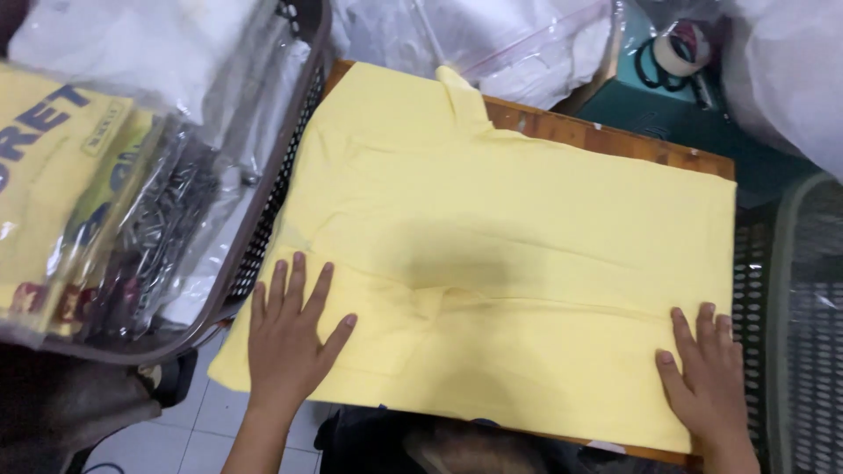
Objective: Folding a yellow t-shirt and sealing it inside a plastic bag using tape and scissors, then labeling it.
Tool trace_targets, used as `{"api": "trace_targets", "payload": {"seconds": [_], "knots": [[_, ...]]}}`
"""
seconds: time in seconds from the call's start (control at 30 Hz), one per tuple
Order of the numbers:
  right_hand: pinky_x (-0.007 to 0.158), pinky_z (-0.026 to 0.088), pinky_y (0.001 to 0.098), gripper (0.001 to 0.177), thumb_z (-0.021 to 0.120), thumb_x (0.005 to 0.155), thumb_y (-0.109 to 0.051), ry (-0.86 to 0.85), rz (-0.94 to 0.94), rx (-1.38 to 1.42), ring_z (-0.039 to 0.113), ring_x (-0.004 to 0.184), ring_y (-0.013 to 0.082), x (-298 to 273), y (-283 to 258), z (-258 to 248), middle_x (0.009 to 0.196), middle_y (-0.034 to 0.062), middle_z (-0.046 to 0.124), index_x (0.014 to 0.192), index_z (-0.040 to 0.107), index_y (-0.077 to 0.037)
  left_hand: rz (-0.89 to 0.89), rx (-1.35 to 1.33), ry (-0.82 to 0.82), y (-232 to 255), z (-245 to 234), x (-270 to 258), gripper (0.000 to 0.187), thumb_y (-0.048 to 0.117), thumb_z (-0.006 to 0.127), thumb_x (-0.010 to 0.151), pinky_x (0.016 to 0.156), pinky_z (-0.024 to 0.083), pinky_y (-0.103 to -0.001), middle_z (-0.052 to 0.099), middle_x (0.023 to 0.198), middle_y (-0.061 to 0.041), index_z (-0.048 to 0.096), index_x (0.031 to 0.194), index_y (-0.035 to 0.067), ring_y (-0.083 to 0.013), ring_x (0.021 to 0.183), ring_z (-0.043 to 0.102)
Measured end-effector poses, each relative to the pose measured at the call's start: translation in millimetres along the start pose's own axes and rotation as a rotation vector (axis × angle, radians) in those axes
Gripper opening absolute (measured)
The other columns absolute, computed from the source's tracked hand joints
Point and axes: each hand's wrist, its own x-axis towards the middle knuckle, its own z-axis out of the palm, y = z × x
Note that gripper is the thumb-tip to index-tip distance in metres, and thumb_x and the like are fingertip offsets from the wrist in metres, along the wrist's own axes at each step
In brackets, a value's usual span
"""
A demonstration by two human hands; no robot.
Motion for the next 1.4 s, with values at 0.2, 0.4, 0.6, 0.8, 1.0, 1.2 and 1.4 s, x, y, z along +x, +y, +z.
{"api": "trace_targets", "payload": {"seconds": [0.2,0.4,0.6,0.8,1.0,1.2,1.4], "knots": [[0.099,0.025,0.0410,0.045,0.031,0.087,-0.023,0.079,0.081,0.264,0.027,0.128,0.0287,31,-30,-53,0.136,0.0147,0.035,0.125,0.041,-0.003,0.018,0.222,-0.092,1,-4,14,0.071,0.060,0.038,0.072,0.097,0.026,-0.043,0.036,0.134,-0.016,0.040,0.127,0.016,-0.0302,0.125,0.031],[0.097,0.033,0.0401,0.049,0.046,0.084,-0.008,0.115,-0.198,-0.027,0.038,0.121,0.0307,150,33,-53,0.132,0.0179,0.040,0.132,0.040,-0.008,0.358,0.317,0.382,19,24,141,0.035,0.041,0.057,0.074,0.083,0.040,-0.034,0.058,0.101,-0.002,0.064,0.101,0.020,-0.0211,0.098,0.056],[0.092,0.035,0.0509,0.046,0.051,0.081,0.000,-0.049,-0.190,0.112,0.040,0.114,0.0431,207,16,-68,0.122,0.0285,0.046,0.127,0.042,0.003,0.381,0.117,-0.037,17,75,281,0.049,0.030,0.054,0.080,0.082,0.040,-0.044,0.045,0.128,-0.020,0.053,0.123,0.005,-0.0350,0.111,0.048],[0.082,0.033,0.0350,0.026,0.042,0.091,-0.044,-0.076,-0.157,-0.464,0.055,0.085,0.0125,225,58,-43,0.089,-0.0066,0.058,0.095,0.055,-0.022,0.015,-0.008,-0.468,26,52,294,0.049,0.038,0.039,0.087,0.085,0.017,-0.075,0.026,0.142,-0.001,0.034,0.133,0.026,-0.0425,0.127,0.012],[0.082,0.034,0.0341,0.027,0.054,0.078,-0.022,-0.007,-0.255,-0.371,0.049,0.101,0.0204,208,60,-56,0.107,-0.0016,0.056,0.104,0.056,-0.014,0.118,-0.296,-0.084,-24,77,289,0.022,0.003,0.075,0.061,0.060,0.043,-0.036,0.057,0.074,-0.013,0.062,0.078,-0.004,-0.0259,0.062,0.052],[0.081,0.035,0.0250,0.018,0.060,0.074,-0.033,0.176,-0.270,-0.706,0.055,0.086,0.0091,169,66,-83,0.086,-0.0119,0.060,0.089,0.060,-0.023,0.159,-0.490,0.141,-21,21,245,0.025,-0.002,0.072,0.074,0.081,0.036,-0.036,0.038,0.105,-0.017,0.048,0.080,0.002,-0.0306,0.095,0.039],[0.092,0.029,0.0159,0.023,0.053,0.083,-0.042,0.210,-0.122,-1.161,0.049,0.084,-0.0076,98,56,-105,0.084,-0.0304,0.057,0.105,0.052,-0.050,0.277,-0.419,0.150,-3,-51,163,0.027,-0.009,0.069,0.070,0.077,0.040,-0.035,0.061,0.100,-0.008,0.044,0.073,0.000,-0.0257,0.089,0.047]]}}
